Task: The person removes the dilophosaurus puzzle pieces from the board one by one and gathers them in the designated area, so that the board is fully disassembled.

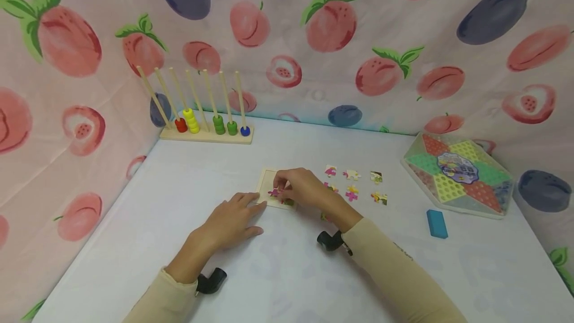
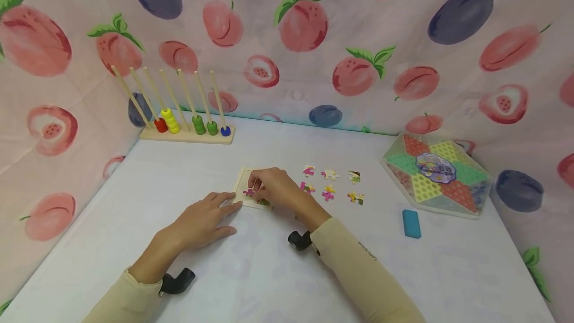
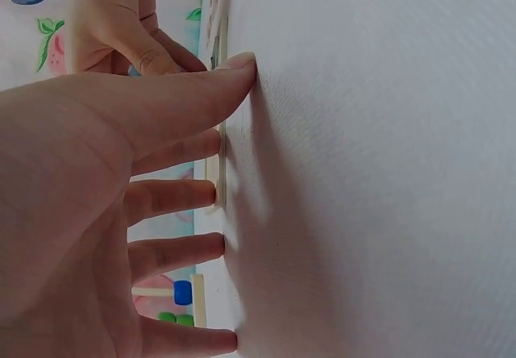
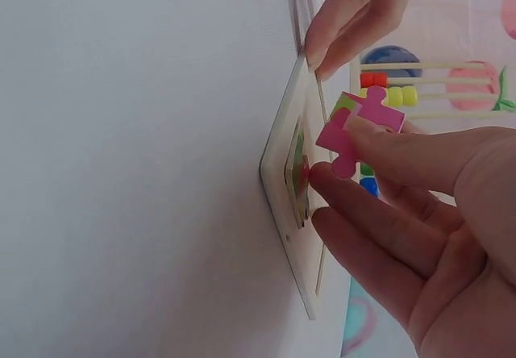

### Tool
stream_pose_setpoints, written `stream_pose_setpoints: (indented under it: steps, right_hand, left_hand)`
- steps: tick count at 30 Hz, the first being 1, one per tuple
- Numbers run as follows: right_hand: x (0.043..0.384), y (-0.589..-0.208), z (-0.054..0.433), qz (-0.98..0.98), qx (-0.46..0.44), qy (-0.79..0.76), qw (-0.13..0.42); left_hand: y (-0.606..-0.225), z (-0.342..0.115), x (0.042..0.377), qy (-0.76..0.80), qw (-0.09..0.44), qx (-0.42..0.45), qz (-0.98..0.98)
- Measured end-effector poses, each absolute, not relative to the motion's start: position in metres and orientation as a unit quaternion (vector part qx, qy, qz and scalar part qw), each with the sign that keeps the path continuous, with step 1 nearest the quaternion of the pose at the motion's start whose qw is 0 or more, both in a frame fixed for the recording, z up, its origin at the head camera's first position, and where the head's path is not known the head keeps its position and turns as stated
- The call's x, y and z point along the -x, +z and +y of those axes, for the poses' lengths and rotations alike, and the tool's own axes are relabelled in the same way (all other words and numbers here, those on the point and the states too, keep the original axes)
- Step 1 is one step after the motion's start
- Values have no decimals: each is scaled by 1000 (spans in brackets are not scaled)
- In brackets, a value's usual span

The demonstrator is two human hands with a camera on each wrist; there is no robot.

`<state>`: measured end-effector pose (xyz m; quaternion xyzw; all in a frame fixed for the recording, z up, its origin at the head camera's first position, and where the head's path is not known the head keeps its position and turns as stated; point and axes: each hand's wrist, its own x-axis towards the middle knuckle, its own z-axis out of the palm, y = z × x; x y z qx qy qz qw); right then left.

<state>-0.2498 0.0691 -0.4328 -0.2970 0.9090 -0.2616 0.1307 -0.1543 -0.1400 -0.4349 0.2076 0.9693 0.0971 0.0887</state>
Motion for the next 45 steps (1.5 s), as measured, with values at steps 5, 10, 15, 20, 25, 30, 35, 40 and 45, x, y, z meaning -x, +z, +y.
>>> stream_pose_setpoints:
  steps: [5, 10, 15, 20, 25, 30, 35, 40, 45]
  right_hand:
    - [250, -433, 76, 891, 283, -322, 148]
    - [250, -425, 86, 879, 262, -368, 155]
    - [249, -411, 105, 877, 245, -392, 129]
    - [245, -395, 131, 899, 199, -379, 91]
    - [238, -388, 160, 923, 149, -351, 47]
    - [227, -387, 189, 929, 112, -350, 45]
    - [215, -391, 209, 922, 98, -368, 69]
    - [202, -399, 224, 915, 91, -382, 94]
    - [192, -409, 233, 918, 64, -372, 125]
  left_hand:
    - [-437, -140, 154, 96, 89, -211, 969]
    - [-438, -140, 155, 93, 92, -211, 969]
    - [-437, -140, 156, 90, 94, -206, 970]
    - [-437, -139, 157, 95, 94, -201, 970]
    - [-436, -140, 156, 94, 91, -202, 971]
    - [-436, -139, 154, 95, 92, -204, 970]
    - [-437, -140, 154, 97, 88, -205, 970]
    - [-438, -141, 154, 98, 84, -206, 970]
    - [-438, -141, 154, 102, 88, -203, 970]
